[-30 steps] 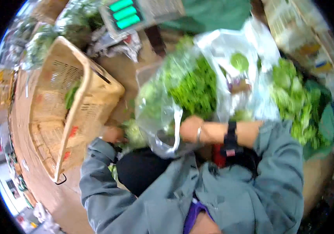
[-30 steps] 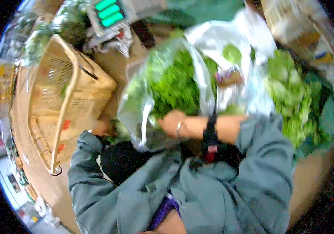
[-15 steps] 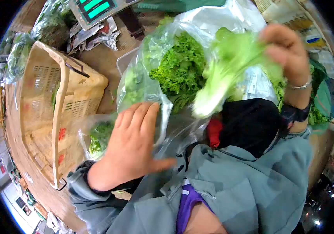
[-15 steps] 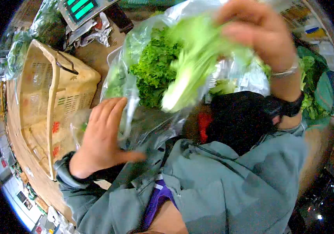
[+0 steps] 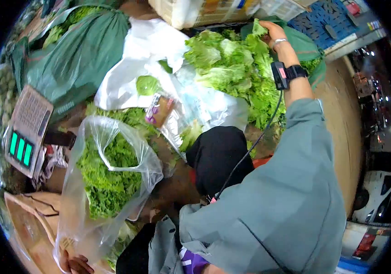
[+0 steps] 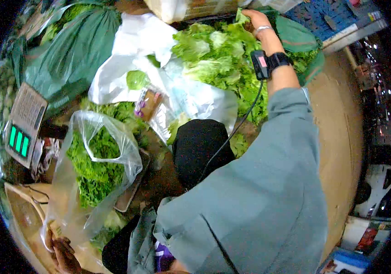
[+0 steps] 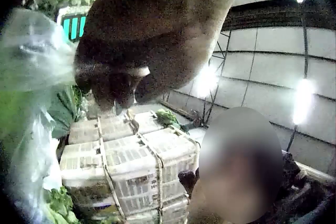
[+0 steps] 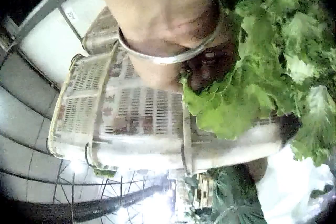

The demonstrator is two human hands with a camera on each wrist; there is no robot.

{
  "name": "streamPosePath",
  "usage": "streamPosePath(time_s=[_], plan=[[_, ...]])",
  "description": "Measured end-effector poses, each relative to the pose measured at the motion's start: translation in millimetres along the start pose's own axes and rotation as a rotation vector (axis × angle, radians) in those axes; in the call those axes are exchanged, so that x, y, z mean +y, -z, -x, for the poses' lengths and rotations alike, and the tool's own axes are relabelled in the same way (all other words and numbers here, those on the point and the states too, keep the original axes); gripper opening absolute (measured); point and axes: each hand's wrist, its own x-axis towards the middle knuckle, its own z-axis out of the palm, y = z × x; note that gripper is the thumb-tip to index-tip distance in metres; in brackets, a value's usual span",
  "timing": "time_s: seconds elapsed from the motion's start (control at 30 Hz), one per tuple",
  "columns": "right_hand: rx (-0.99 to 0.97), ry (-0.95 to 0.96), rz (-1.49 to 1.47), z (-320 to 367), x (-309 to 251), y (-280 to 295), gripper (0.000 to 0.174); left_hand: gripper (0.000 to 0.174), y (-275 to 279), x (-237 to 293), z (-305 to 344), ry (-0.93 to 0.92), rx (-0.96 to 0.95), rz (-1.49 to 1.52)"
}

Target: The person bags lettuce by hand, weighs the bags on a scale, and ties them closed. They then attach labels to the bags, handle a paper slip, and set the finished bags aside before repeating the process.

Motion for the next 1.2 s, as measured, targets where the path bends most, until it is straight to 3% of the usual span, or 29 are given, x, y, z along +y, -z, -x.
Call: streamPosePath(time_s=[0.07,0.1,0.13,0.2,0.23,0.3,0.33,0.37,0.4,0.43,0.47,0.5,0.53,0.57,0.6,0.63,0.67,0.7,0.73,0.8,0.87,0.93,1.0,1.07,1.13,1.17,1.2], plan=[[0.176,-0.002,0.052,-9.7,-25.0,12.3,0.02,0.042,76.6,-46.7,6.5,-0.202,-0.189,-0.317],[0.26,-0.094,-0.004,-42.2,-23.1,42.7,0.023,0.041,66.1,-39.9,5.7,-0.103,-0.156,-0.31],[0.246,-0.006,0.046,-83.1,-12.1,89.5,0.037,0.041,54.6,-33.4,7.7,-0.033,-0.115,-0.308],[0.305,0.132,0.645,-56.6,-44.6,106.2,0.054,0.039,49.2,-30.7,11.1,0.055,-0.066,-0.312],[0.307,0.132,0.644,-60.7,-52.9,118.1,0.054,0.039,45.5,-29.3,12.3,0.087,-0.043,-0.317],[0.12,0.461,1.728,-72.8,-60.8,119.9,0.065,0.038,49.7,-23.8,17.8,0.149,0.007,-0.338],[-0.108,0.359,1.596,-37.7,-91.1,75.1,0.065,0.038,52.5,-23.6,21.7,0.174,0.044,-0.338],[-0.215,0.416,1.383,-34.1,-90.9,46.6,0.061,0.038,49.0,-15.6,34.2,0.215,0.114,-0.365],[-0.386,0.32,1.156,9.5,-112.9,1.1,0.057,0.034,38.8,-21.6,35.8,0.05,0.236,-0.232],[-0.6,0.35,1.018,46.1,-130.7,-41.1,0.053,0.029,9.3,6.9,30.0,0.116,0.349,-0.504],[-0.802,0.376,0.882,87.0,-139.2,-79.0,0.049,0.026,-12.1,18.8,18.6,0.005,0.302,-0.512],[-0.881,0.278,0.689,146.4,-135.7,-138.8,0.041,0.023,-15.6,18.9,10.8,-0.021,0.356,-0.555],[-1.079,0.421,0.742,190.6,-114.4,-176.3,0.057,0.024,-12.4,10.9,4.0,-0.132,0.272,-0.547],[-0.939,0.882,0.931,255.1,-102.7,-200.8,0.072,0.024,-5.5,5.6,1.6,-0.19,0.187,-0.505],[-1.237,0.796,0.963,299.4,-112.1,-243.3,0.07,0.023,-1.5,-1.8,1.6,-0.229,0.172,-0.363],[-1.201,0.886,0.962,332.1,-96.3,-276.0,0.073,0.024,8.9,-8.6,4.2,-0.275,0.17,-0.326],[-1.115,1.12,0.993,356.5,-77.4,-298.9,0.071,0.025,19.1,-13.0,2.6,-0.313,0.162,-0.29],[-1.046,1.291,0.937,363.8,-55.0,-320.2,0.056,0.026,32.2,-12.3,4.1,-0.304,0.239,-0.324],[-1.063,1.288,0.882,329.7,-46.9,-318.7,0.056,0.027,14.2,-4.0,-8.6,-0.278,0.315,-0.406],[-1.383,0.634,0.494,316.7,-54.3,-335.4,0.037,0.03,37.6,-21.0,-10.3,-0.225,0.352,-0.489],[-1.511,-0.006,-0.148,317.3,-81.2,-322.1,0.025,0.036,41.8,-36.5,-19.7,-0.443,0.306,-0.209],[-1.337,0.272,0.179,325.5,-153.4,-295.7,0.018,0.056,42.3,-46.7,-45.3,-0.481,0.163,0.026],[-1.076,1.031,0.303,341.9,-164.7,-302.9,0.013,0.078,-9.7,7.5,-57.2,-0.251,-0.186,0.02],[-0.957,1.36,0.16,363.9,-147.9,-322.2,0.012,0.06,-31.1,4.8,-91.9,-0.117,-0.441,-0.192],[-0.877,1.564,0.213,375.6,-139.1,-318.6,0.015,0.042,-58.5,-21.6,-129.6,0.003,-0.593,-0.375],[-0.874,1.552,0.31,381.8,-132.2,-315.7,0.014,0.033,-67.0,-36.1,-136.0,0.062,-0.61,-0.417],[-0.685,1.522,0.183,380.8,-113.7,-321.8,0.011,0.024,-76.6,-44.4,-135.8,0.12,-0.591,-0.425]])
